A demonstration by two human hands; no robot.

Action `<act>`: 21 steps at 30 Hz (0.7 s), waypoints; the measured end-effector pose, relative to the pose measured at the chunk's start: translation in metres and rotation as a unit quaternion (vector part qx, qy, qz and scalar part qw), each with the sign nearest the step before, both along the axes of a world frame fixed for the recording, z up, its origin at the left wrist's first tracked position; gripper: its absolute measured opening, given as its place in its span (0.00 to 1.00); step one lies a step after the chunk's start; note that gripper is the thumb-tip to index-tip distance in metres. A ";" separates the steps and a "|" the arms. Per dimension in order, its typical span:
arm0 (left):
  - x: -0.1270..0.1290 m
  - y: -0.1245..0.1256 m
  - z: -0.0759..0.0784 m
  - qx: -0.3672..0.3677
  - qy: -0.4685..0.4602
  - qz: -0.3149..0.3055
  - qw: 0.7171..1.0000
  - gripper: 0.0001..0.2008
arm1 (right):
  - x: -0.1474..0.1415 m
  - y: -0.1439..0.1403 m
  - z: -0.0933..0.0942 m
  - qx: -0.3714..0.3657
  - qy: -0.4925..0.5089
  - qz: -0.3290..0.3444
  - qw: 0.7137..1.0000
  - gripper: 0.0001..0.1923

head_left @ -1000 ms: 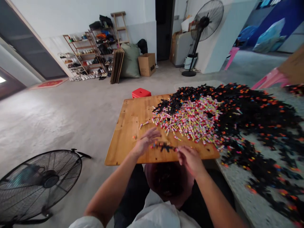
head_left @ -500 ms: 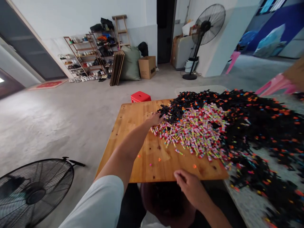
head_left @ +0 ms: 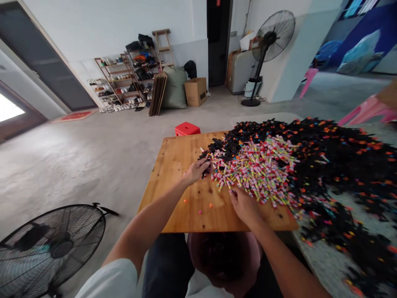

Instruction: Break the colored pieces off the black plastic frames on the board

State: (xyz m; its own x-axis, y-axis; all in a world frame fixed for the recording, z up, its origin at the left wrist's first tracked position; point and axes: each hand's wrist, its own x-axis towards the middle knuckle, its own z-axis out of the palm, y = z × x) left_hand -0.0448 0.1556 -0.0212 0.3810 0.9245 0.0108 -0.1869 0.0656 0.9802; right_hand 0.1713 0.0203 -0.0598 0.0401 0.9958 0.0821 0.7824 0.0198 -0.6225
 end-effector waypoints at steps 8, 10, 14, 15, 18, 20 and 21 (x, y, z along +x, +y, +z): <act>-0.009 -0.101 0.032 0.002 0.031 -0.143 0.989 0.18 | -0.026 -0.018 0.063 0.034 0.453 0.004 0.891 0.15; -0.009 -0.111 0.040 0.028 0.048 -0.136 0.989 0.18 | -0.028 -0.025 0.074 0.033 0.454 0.005 0.890 0.15; -0.010 -0.118 0.049 0.065 0.076 -0.137 0.986 0.18 | -0.028 -0.036 0.084 0.038 0.441 0.013 0.897 0.15; -0.011 -0.119 0.049 0.072 0.083 -0.137 0.984 0.18 | -0.028 -0.037 0.085 0.041 0.434 0.015 0.900 0.15; -0.012 -0.121 0.048 0.098 0.111 -0.131 0.980 0.19 | -0.027 -0.041 0.085 0.045 0.409 0.025 0.911 0.16; -0.013 -0.122 0.046 0.115 0.132 -0.123 0.977 0.18 | -0.027 -0.041 0.084 0.027 0.407 0.037 0.912 0.18; -0.014 -0.123 0.045 0.123 0.141 -0.120 0.975 0.18 | -0.026 -0.041 0.084 0.015 0.413 0.043 0.910 0.18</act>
State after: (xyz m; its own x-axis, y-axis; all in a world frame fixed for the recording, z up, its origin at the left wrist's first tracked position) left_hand -0.0583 0.0327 0.0240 0.6061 0.7909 0.0845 0.0834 -0.1687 0.9821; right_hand 0.1452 -0.0211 0.0243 0.0230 0.9960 0.0862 0.0438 0.0852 -0.9954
